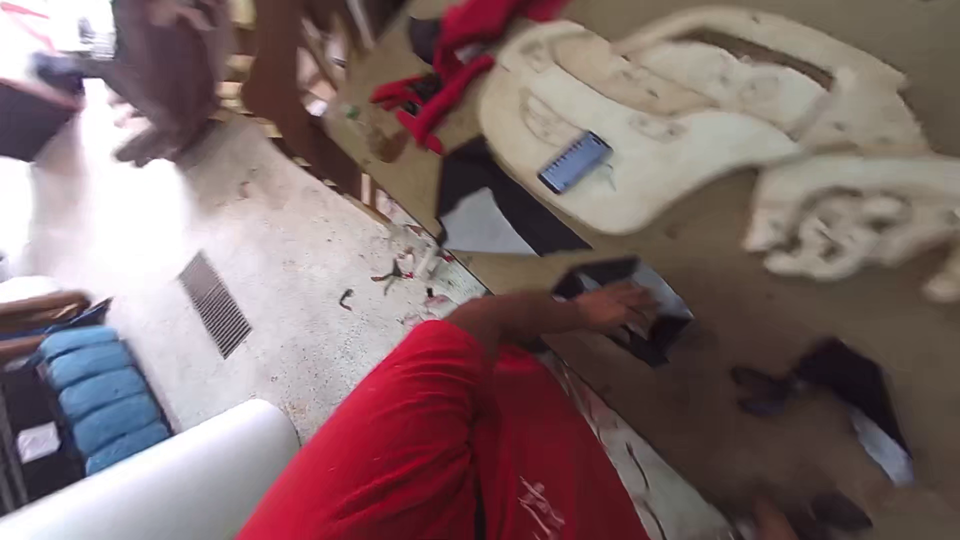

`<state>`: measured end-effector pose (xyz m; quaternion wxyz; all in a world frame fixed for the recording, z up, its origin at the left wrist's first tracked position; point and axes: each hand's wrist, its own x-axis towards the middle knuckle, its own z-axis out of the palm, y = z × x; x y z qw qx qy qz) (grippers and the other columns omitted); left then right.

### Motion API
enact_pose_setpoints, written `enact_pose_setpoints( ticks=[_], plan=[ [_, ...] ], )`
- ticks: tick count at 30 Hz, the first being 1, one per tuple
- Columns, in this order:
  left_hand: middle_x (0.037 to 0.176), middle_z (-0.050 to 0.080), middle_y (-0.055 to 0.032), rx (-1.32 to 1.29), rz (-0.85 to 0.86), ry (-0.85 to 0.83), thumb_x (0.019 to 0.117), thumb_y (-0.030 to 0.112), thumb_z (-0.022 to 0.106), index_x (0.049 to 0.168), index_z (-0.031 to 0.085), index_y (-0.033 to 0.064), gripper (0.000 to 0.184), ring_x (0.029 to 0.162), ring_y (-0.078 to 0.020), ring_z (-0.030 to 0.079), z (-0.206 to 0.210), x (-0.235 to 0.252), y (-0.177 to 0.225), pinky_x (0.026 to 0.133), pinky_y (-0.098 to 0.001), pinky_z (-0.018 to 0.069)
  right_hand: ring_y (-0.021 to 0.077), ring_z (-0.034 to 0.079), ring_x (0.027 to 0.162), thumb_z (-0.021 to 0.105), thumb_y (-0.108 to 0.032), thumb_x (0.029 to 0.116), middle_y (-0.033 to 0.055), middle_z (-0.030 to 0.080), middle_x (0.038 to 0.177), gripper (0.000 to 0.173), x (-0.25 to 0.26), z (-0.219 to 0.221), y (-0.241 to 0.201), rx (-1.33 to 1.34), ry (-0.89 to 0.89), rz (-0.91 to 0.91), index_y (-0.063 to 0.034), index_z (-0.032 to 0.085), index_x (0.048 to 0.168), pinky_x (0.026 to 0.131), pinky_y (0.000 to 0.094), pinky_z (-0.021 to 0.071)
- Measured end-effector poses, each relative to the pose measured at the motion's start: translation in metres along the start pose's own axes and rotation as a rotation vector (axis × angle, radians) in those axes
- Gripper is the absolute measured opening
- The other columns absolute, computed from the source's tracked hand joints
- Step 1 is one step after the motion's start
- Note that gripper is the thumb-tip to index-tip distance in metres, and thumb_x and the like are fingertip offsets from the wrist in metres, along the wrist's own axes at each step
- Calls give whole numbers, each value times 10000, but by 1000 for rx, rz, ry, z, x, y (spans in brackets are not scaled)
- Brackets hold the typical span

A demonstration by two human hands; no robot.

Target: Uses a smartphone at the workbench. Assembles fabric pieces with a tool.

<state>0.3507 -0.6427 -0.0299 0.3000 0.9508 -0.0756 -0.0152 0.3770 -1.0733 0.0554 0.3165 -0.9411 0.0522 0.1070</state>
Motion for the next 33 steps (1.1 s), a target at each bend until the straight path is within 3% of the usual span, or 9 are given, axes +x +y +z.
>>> enact_pose_setpoints(
  ticks=[1,3,5,8,12,14,24,33],
  plan=[
    [1593,456,-32,-29,10,4,887,444,770,1267,732,243,431,1533,-274,293,3,0,5,1270,-489,214,261,643,1174,789,-225,857,230,611,1336,747,-15,-9,-13,51,-36,72,51,447,1461,1013,440,548],
    [1594,457,-22,-86,40,9,899,414,762,1276,728,244,415,1540,-258,281,11,6,6,1281,-476,199,199,701,891,753,-310,888,141,688,1140,589,-35,-5,-36,121,-49,265,-27,560,1367,766,432,624],
    [1610,433,3,-100,74,28,902,413,753,1270,727,276,394,1555,-254,245,25,14,-5,1282,-498,185,196,690,730,711,-268,911,117,692,989,476,-44,18,-52,233,-82,328,-7,579,1286,639,411,623],
    [1636,390,12,-110,59,-17,929,404,726,1265,718,262,365,1567,-256,211,32,13,-13,1279,-537,163,219,715,713,678,-176,935,116,724,919,402,-70,66,-87,299,-212,226,34,569,1259,649,410,638],
    [1630,398,10,-94,54,-19,927,392,729,1252,718,256,352,1564,-259,219,29,15,-12,1271,-542,174,178,699,684,598,-278,974,53,720,839,322,-84,109,-139,38,-351,105,-98,678,1229,659,426,621],
    [1625,405,9,-84,61,-21,930,400,724,1250,719,259,349,1563,-260,221,29,14,-11,1272,-538,177,166,691,668,586,-280,969,43,711,823,309,-85,121,-150,6,-367,71,-107,685,1205,651,412,615],
    [1631,392,4,-75,63,-43,941,393,707,1256,709,259,342,1568,-260,200,31,16,-13,1277,-523,150,209,695,723,585,-240,922,88,709,870,295,-72,135,-168,-189,-375,33,-96,694,1155,706,461,595],
    [1628,396,0,-74,62,-39,945,397,697,1250,711,242,342,1567,-258,200,32,16,-14,1280,-515,144,252,703,791,596,-261,957,114,711,883,263,-64,138,-179,-294,-423,13,-79,716,1103,764,510,583]
  ],
)
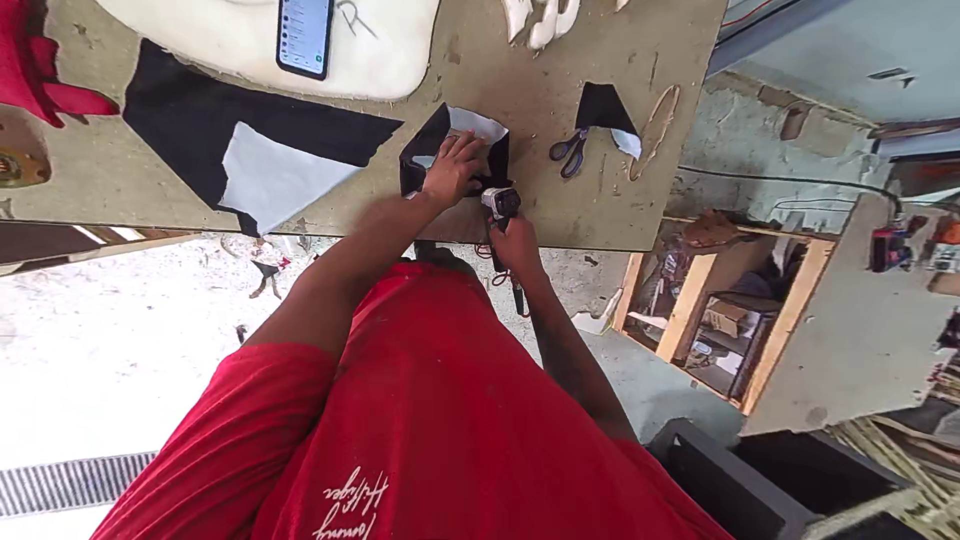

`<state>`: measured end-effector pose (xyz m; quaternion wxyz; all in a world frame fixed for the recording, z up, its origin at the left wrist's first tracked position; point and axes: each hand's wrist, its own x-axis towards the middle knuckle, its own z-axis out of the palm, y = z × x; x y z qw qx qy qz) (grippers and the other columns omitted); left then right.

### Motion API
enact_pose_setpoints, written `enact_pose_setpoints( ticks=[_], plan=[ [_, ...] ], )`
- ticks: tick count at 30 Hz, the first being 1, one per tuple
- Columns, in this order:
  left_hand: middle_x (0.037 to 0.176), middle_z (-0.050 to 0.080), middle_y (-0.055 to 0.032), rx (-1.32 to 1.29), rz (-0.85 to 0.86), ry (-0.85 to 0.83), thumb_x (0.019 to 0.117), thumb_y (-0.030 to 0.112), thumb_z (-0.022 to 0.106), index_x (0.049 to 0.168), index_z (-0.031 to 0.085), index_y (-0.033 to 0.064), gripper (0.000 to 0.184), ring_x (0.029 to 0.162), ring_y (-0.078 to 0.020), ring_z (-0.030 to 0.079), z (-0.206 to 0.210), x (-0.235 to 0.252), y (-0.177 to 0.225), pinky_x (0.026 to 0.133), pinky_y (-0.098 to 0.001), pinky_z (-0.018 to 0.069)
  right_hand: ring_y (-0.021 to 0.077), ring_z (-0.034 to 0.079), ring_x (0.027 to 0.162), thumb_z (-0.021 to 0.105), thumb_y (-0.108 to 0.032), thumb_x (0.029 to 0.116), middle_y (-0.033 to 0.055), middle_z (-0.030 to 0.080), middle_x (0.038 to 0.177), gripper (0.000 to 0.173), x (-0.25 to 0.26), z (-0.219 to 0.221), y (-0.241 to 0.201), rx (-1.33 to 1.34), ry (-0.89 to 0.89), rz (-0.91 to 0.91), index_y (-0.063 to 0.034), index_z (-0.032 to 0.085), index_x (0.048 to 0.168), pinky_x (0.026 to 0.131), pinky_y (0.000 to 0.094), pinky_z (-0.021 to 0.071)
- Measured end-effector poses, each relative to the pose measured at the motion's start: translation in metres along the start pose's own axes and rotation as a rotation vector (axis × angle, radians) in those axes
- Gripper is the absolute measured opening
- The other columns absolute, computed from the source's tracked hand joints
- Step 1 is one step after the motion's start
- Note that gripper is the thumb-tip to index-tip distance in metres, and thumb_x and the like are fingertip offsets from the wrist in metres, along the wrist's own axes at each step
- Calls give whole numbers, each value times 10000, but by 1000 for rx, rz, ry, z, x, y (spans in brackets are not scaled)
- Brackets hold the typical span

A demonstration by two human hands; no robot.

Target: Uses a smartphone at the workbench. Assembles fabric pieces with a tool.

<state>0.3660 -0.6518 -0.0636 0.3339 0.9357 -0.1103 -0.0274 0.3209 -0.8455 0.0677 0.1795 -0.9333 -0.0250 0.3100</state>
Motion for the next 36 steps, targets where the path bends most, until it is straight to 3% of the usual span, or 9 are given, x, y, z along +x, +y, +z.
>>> enact_pose_setpoints(
  ticks=[5,10,12,15,18,21,24,30,36],
  plan=[
    [1628,398,11,9,0,-10,957,391,677,1266,704,256,338,1568,-257,202,1,0,2,1277,-521,149,288,701,794,609,-243,963,124,704,875,219,0,-6,-3,-12,-52,15,-72,695,1070,742,552,573],
    [1619,415,41,45,-16,-1,971,289,619,1291,692,267,329,1567,-232,214,-7,4,10,1269,-542,160,201,718,744,597,-301,969,77,731,852,313,-3,-17,31,223,-58,57,-26,667,1101,745,463,608],
    [1602,437,40,72,37,-1,949,399,631,1254,710,277,337,1558,-238,236,-13,4,19,1267,-554,158,181,724,737,596,-304,976,65,735,871,351,-9,-18,56,330,-17,65,-45,631,1211,735,432,625],
    [1566,470,6,81,125,-79,854,641,681,1210,727,268,518,1525,-255,296,-5,17,28,1257,-543,194,179,707,692,586,-270,970,63,723,843,316,-14,-22,92,411,40,65,-89,653,1221,688,420,618],
    [1531,505,14,45,176,-105,821,671,713,1072,734,252,489,1521,-250,305,13,26,30,1248,-547,208,191,704,700,591,-271,968,74,722,845,309,-12,-24,118,413,17,92,-93,668,1208,694,440,609],
    [1445,586,5,-40,194,-41,908,518,709,888,749,174,347,1503,-243,346,19,27,25,1251,-543,223,185,699,708,606,-280,945,64,724,843,316,-13,-29,126,417,-1,95,-100,675,1196,702,451,597],
    [1365,641,5,-71,215,15,974,376,650,839,737,134,291,1477,-235,389,24,28,20,1249,-511,252,182,695,712,607,-290,942,55,721,835,305,-7,-29,133,426,-30,66,-121,686,1183,702,456,591],
    [1316,693,-14,-208,228,77,970,240,652,755,695,73,276,1427,-225,478,25,26,15,1248,-475,276,201,684,683,608,-271,946,64,709,804,253,12,-41,119,320,-103,-72,-127,712,1127,659,477,578],
    [1320,694,-51,-325,222,122,945,138,690,717,652,45,249,1421,-232,492,25,24,14,1245,-433,317,251,687,703,636,-278,939,96,686,806,234,31,-47,101,125,-90,-233,-78,674,1054,635,528,569]
  ],
)
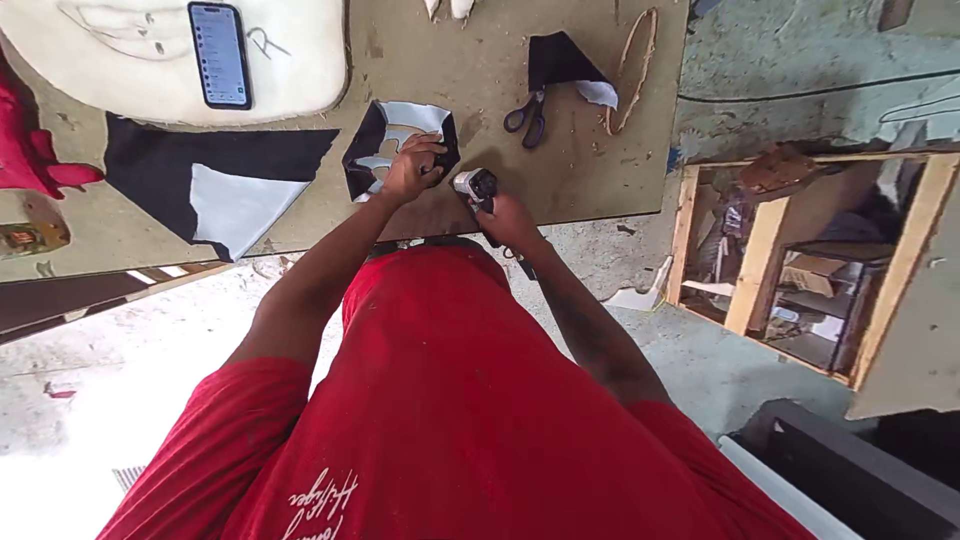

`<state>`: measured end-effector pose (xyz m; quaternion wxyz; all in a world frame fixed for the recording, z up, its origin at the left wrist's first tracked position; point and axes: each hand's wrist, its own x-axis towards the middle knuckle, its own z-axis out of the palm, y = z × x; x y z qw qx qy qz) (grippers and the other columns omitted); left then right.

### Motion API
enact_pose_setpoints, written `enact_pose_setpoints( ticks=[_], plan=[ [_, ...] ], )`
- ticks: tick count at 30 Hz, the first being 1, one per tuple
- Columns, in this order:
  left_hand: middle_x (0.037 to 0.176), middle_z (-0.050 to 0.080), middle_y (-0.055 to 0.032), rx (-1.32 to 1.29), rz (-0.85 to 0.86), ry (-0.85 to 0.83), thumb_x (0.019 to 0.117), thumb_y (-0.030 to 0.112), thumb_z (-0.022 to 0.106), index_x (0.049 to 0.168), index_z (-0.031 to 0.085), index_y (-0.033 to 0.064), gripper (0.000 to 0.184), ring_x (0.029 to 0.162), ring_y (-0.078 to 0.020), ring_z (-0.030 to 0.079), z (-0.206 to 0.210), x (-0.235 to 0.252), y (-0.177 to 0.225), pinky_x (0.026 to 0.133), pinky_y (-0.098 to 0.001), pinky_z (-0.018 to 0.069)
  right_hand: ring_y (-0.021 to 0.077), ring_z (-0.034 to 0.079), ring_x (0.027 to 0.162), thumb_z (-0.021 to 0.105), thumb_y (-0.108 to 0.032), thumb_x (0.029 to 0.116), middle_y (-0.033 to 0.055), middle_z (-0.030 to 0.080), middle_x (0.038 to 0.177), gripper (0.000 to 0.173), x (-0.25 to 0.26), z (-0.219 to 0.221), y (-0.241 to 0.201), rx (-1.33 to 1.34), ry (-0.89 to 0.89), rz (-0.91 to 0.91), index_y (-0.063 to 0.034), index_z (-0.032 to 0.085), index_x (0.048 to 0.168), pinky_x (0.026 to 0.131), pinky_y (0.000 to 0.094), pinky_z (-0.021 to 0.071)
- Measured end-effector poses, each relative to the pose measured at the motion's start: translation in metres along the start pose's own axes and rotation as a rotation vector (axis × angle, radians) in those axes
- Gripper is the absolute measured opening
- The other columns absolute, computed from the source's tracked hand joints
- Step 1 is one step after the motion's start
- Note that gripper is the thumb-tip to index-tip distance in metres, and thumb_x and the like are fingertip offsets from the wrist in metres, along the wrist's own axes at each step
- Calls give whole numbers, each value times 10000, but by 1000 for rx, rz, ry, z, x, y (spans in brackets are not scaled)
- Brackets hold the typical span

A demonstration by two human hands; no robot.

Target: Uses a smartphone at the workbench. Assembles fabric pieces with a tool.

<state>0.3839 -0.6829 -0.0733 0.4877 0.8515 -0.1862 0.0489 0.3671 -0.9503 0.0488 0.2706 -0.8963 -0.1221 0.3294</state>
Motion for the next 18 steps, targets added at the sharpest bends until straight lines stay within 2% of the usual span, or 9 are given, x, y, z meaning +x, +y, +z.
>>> enact_pose_setpoints(
  ticks=[3,6,9,14,18],
  plan=[
    [1323,690,-73,-21,-6,19,939,104,682,712,640,27,244,1414,-238,501,0,-2,0,1235,-420,339,258,700,822,642,-230,937,112,700,924,248,10,-3,-10,-63,-16,-75,-78,663,1132,716,533,575],
    [1338,684,-76,-12,4,28,944,98,669,723,646,19,236,1416,-235,500,-1,-2,0,1232,-412,340,275,702,866,653,-176,927,132,706,964,239,16,-3,-16,-85,-11,-132,-62,671,1136,762,538,571],
    [1349,676,-85,-16,18,28,949,93,658,753,671,9,214,1423,-242,491,0,-4,-3,1239,-416,326,310,702,866,649,-127,936,167,703,991,264,9,-8,-29,-89,-30,-131,-41,649,1186,757,549,571],
    [1351,669,-100,-5,23,27,949,95,652,791,690,-3,190,1419,-256,490,-1,-4,-3,1231,-416,336,356,694,1013,642,-153,944,207,693,1087,376,27,-6,-40,-211,-48,-147,-3,596,1285,878,570,555],
    [1347,670,-99,6,13,27,952,106,655,808,697,-4,186,1413,-253,496,-1,-4,-3,1226,-413,342,357,694,1012,645,-143,934,196,697,1087,359,30,-2,-46,-276,-44,-149,-28,609,1273,876,581,553]
  ],
)
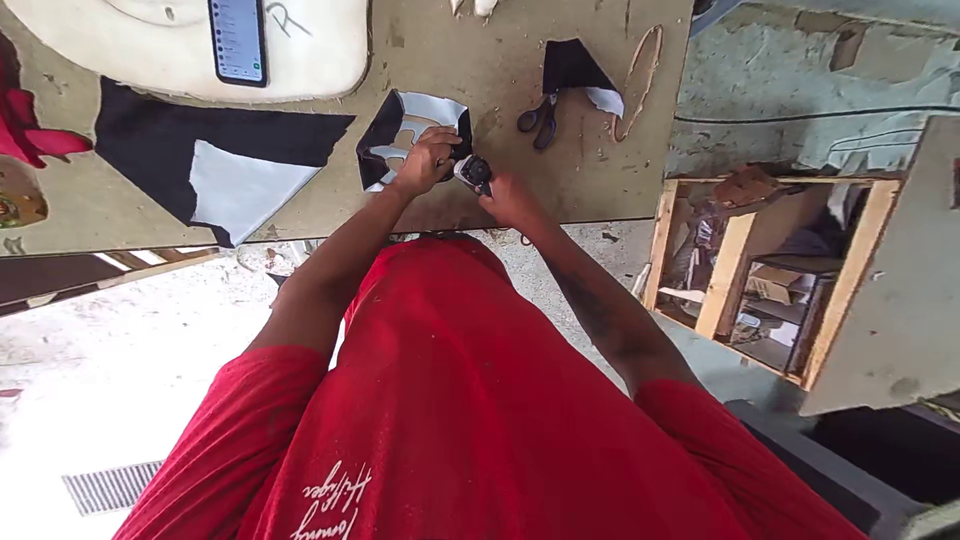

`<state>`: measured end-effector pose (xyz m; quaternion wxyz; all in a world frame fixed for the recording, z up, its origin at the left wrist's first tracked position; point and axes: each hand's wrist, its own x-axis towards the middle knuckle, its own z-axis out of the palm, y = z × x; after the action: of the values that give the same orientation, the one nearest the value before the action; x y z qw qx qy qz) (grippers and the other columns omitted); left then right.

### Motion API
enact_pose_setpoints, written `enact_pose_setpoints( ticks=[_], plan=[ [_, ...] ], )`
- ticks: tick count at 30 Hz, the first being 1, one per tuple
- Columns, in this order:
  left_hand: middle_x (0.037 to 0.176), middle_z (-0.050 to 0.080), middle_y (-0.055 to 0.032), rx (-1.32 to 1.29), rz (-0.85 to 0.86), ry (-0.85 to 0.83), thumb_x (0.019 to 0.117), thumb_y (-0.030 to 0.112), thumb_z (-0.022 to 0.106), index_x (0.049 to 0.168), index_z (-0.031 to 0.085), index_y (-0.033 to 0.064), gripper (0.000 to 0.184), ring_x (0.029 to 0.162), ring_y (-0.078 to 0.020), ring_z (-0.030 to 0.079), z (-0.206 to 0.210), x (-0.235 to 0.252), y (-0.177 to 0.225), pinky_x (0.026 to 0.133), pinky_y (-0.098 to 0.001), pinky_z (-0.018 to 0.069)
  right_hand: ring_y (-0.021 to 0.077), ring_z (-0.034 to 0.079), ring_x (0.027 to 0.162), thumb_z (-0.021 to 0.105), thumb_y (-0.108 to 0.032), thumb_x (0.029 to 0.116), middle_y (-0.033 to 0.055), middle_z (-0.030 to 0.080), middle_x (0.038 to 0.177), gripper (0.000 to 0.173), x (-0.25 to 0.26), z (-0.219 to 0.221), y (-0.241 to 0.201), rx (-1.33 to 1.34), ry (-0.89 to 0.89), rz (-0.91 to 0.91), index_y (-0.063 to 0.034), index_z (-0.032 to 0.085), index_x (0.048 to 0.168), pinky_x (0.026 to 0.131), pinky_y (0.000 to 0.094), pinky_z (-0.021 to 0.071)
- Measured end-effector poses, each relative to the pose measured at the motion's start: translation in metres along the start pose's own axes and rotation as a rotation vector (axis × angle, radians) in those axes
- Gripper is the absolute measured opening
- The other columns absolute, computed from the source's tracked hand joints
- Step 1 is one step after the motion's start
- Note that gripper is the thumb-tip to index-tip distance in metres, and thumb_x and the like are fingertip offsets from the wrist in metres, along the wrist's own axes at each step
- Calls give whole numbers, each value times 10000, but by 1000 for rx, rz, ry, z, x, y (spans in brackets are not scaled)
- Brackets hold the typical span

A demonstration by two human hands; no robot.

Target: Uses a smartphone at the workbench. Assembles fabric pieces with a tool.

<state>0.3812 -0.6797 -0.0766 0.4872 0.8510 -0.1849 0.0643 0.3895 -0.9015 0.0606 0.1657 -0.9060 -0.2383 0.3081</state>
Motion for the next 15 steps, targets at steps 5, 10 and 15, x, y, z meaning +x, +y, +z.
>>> enact_pose_setpoints(
  ticks=[5,10,15],
  plan=[
    [1333,677,-100,-7,-1,11,948,114,672,792,687,-1,194,1410,-249,499,1,0,-1,1228,-402,340,354,698,977,638,-161,941,194,700,1045,306,-2,1,1,6,-18,2,-17,635,1211,858,582,555],
    [1323,682,-97,6,1,14,950,111,671,812,697,-4,182,1404,-249,506,0,-1,0,1221,-395,350,344,700,938,645,-173,948,176,701,1022,280,-9,10,-4,16,4,10,-42,651,1195,821,578,559],
    [1314,686,-95,-11,-2,-2,944,110,677,800,695,-2,183,1406,-250,504,1,2,0,1224,-392,348,336,691,957,640,-156,936,183,694,1022,258,-11,6,1,85,-13,38,-23,650,1157,847,564,554]
  ],
)
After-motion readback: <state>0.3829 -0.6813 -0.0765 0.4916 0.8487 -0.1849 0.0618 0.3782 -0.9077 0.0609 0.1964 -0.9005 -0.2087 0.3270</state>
